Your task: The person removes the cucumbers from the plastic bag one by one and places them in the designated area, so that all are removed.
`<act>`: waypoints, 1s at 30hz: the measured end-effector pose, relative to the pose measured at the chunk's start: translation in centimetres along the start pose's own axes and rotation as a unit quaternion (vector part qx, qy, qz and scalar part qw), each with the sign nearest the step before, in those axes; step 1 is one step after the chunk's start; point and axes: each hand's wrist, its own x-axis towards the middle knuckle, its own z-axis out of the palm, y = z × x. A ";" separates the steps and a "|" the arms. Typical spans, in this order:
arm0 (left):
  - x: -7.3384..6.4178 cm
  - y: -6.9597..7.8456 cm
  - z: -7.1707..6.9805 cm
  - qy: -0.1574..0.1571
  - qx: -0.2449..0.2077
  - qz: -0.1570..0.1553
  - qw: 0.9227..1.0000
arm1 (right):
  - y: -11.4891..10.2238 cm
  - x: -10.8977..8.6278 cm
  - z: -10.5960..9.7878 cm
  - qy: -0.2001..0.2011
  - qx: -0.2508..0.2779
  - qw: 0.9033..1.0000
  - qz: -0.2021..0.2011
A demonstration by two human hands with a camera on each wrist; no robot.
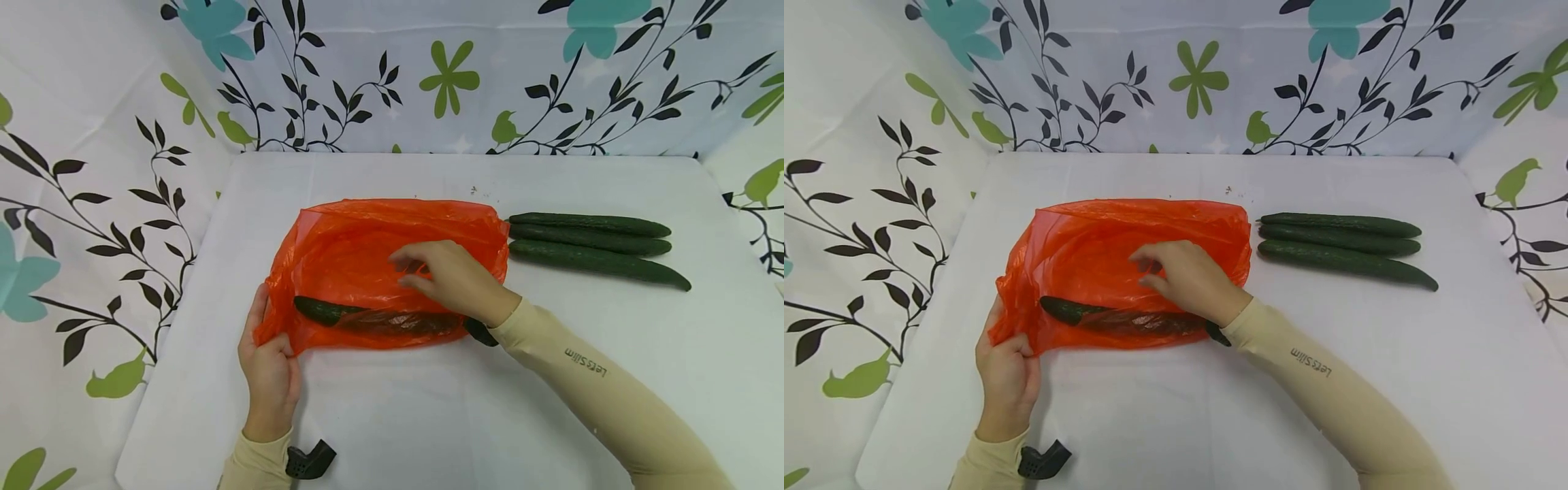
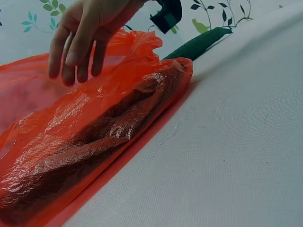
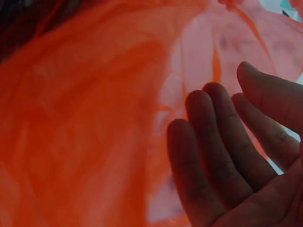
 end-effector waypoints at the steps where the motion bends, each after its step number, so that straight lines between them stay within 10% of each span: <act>1: 0.0 0.0 0.0 0.000 0.000 0.001 1.000 | 0.2 0.3 0.3 -0.007 0.011 1.000 0.010; 13: -0.1 0.0 -0.3 -0.015 -0.005 0.000 1.000 | 1.3 1.1 2.6 -0.077 0.104 0.989 0.071; 30: -0.1 0.1 -0.3 -0.012 0.003 -0.005 1.000 | 1.0 0.4 4.7 -0.108 0.050 0.991 0.063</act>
